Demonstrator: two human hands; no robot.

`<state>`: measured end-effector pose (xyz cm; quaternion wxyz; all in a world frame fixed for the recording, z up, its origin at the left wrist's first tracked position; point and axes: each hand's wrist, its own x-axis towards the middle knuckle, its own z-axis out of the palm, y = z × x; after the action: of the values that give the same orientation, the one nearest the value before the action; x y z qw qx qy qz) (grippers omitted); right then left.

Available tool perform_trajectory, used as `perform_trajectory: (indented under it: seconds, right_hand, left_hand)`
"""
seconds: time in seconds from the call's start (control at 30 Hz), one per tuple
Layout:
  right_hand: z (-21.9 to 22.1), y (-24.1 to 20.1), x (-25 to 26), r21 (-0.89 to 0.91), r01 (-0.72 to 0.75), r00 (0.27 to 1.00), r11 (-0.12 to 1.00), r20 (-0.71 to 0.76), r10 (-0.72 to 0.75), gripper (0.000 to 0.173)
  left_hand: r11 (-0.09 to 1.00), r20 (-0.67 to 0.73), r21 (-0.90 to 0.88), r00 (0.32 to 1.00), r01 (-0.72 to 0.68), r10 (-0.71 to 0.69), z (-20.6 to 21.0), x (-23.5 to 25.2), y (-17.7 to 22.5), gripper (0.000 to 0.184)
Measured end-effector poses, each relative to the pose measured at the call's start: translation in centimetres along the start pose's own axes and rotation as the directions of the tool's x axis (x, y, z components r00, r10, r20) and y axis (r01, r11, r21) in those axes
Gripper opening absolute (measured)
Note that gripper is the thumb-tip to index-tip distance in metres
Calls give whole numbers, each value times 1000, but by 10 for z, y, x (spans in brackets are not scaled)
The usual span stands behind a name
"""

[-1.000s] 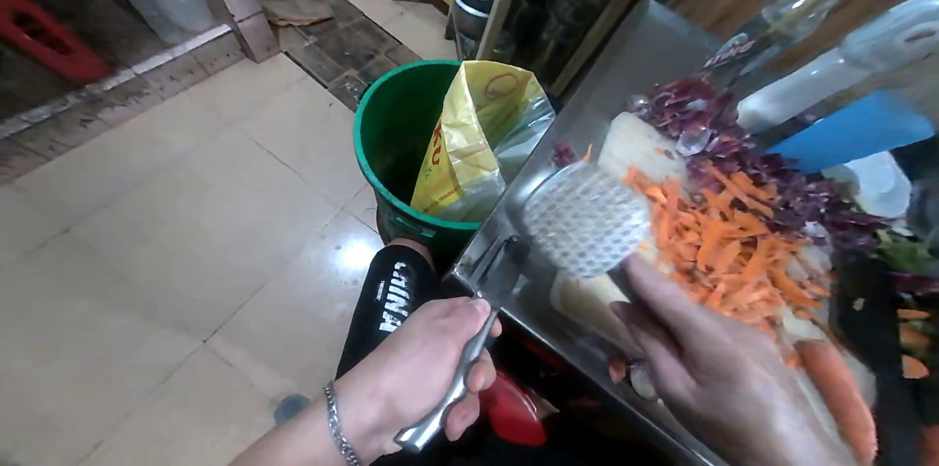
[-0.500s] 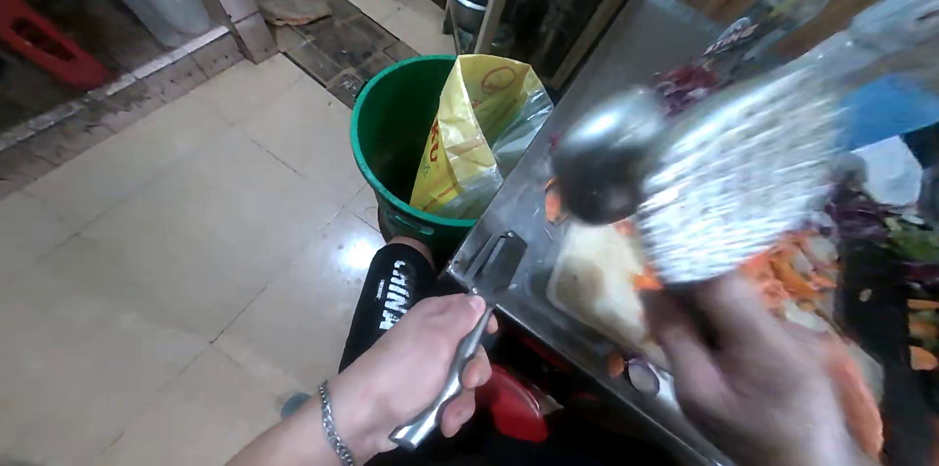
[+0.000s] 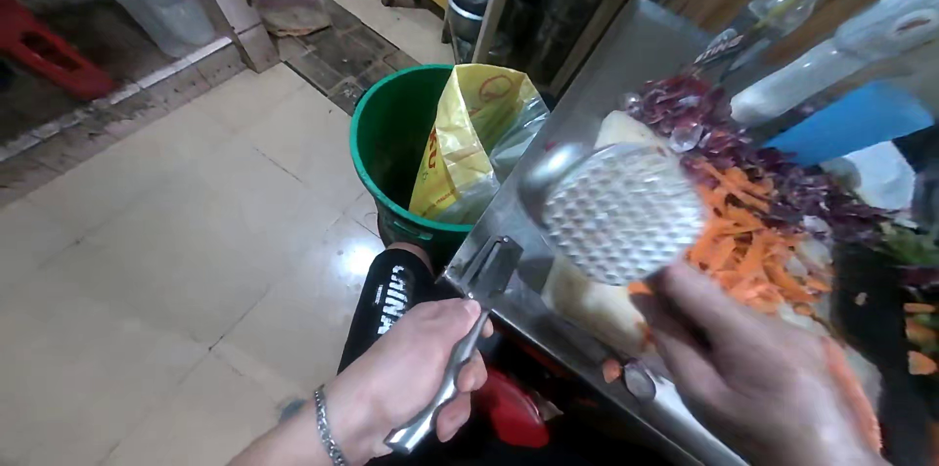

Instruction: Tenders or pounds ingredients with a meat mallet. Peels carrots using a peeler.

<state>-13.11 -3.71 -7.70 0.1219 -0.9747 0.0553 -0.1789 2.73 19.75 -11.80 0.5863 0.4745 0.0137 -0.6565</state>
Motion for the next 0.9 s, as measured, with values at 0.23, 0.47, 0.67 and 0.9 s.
perform_trajectory:
  seconds: [0.23,0.47,0.67,0.9]
  right_hand:
    - [15,-3,-6,-11,-4,995,1000,100,5,55]
    - [14,-1,-6,25,-4,997,1000,80,2,52]
    - [1,-1,-9,57,-171,985,984,45,169,49]
    - [-11,1,-28,677,-519,805,522,182,564,45]
  left_hand:
    - [1000,-11,-2,1000,13,-14,2,-2,2,39]
    - [1000,-1,-6,1000,7,-7,1,-1,2,40]
    - [997,-30,70,999,-24,26,2,0,-1,41]
    - [471,-128,839,742,-273,658,23,-16,5,39]
